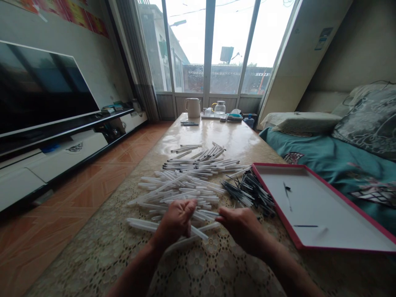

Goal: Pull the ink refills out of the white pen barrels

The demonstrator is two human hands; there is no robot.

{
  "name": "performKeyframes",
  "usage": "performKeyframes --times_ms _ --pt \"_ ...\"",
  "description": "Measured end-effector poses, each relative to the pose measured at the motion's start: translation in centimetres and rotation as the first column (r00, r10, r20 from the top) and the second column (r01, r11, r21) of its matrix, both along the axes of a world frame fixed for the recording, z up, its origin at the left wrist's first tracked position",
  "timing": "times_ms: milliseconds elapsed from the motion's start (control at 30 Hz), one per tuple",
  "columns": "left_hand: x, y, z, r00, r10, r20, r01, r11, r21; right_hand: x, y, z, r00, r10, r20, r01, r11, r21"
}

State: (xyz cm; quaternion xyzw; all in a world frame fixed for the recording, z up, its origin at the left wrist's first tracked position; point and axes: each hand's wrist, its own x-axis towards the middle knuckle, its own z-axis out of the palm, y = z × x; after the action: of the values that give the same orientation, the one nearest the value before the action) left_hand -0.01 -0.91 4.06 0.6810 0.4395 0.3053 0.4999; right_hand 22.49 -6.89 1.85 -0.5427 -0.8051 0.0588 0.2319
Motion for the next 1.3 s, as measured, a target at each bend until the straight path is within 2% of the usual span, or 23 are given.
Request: performKeyframes --times_ms 33,100,133,300,367,500,533,600,667,733,800,933,1000,1100,1167,1300 --pt "-0.5 0.5 0.0 0.994 0.079 0.075 -0.077 0.997 -0.03 0.4 0.0 0.0 0.998 -0.05 0.032 0.048 0.997 0.06" --pt "-1.4 1.4 -0.1 0.931 0.288 0.223 -0.298 0.955 0.01 1.0 0.2 0.1 0.99 -0.138 0.009 0.135 0.981 0.143" --pt "-1.7 1.7 -0.1 0.912 0.342 0.226 -0.358 0.933 0.034 1.1 0.3 0.1 0.988 -0.152 -0.02 0.154 0.976 0.157" --pt "-1.4 1.9 -0.4 0.927 0.375 0.01 -0.366 0.898 0.245 -0.7 0.6 -0.4 0.994 -0.04 -0.099 0.047 0.996 0.075" --pt "-1.1 1.8 -0.4 0.916 0.401 0.028 -0.391 0.872 0.295 -1.2 0.5 -0.6 0.993 -0.046 -0.112 0.052 0.997 0.054" --pt "-0.5 1.2 -0.3 0.893 0.428 0.137 -0.449 0.839 0.307 -1.3 0.3 -0.5 0.988 -0.076 -0.137 0.084 0.995 0.049" --pt "-0.3 1.0 -0.3 0.895 0.415 0.164 -0.446 0.846 0.292 -1.3 0.3 -0.5 0.985 -0.065 -0.157 0.073 0.996 0.045" --pt "0.4 0.4 -0.5 0.921 0.323 0.216 -0.363 0.914 0.183 -1.4 0.3 -0.4 0.978 -0.039 -0.203 0.046 0.998 0.031" --pt "1.3 -0.3 -0.9 0.947 0.156 0.282 -0.154 0.988 -0.028 -1.5 0.2 -0.5 0.971 -0.027 -0.237 0.032 0.999 0.016" --pt "2.2 -0.9 -1.4 0.926 0.017 0.378 0.064 0.977 -0.202 -1.8 0.1 -0.6 0.97 -0.016 -0.244 0.017 1.0 0.004" --pt "2.8 -1.3 -2.0 0.883 -0.026 0.468 0.171 0.948 -0.268 -2.0 0.0 -0.6 0.972 0.009 -0.236 -0.012 1.0 -0.012" --pt "3.1 -1.5 -2.5 0.839 0.041 0.542 0.154 0.938 -0.309 -2.0 -0.1 -0.2 0.949 0.06 -0.311 -0.073 0.997 -0.032" --pt "2.9 -1.3 -2.4 0.81 0.12 0.574 0.101 0.936 -0.338 -1.8 -0.1 0.1 0.901 0.01 -0.434 -0.041 0.997 -0.062" --pt "2.4 -0.8 -2.1 0.746 0.243 0.621 0.019 0.923 -0.384 -1.3 0.1 -0.1 0.78 -0.106 -0.617 0.021 0.989 -0.143" --pt "2.1 -0.6 -2.0 0.721 0.291 0.629 -0.013 0.913 -0.407 -1.2 0.3 -0.4 0.718 -0.134 -0.683 0.002 0.982 -0.191" --pt "2.0 -0.5 -1.8 0.702 0.337 0.628 -0.034 0.896 -0.443 -1.2 0.7 -1.1 0.691 -0.133 -0.71 -0.042 0.974 -0.223"
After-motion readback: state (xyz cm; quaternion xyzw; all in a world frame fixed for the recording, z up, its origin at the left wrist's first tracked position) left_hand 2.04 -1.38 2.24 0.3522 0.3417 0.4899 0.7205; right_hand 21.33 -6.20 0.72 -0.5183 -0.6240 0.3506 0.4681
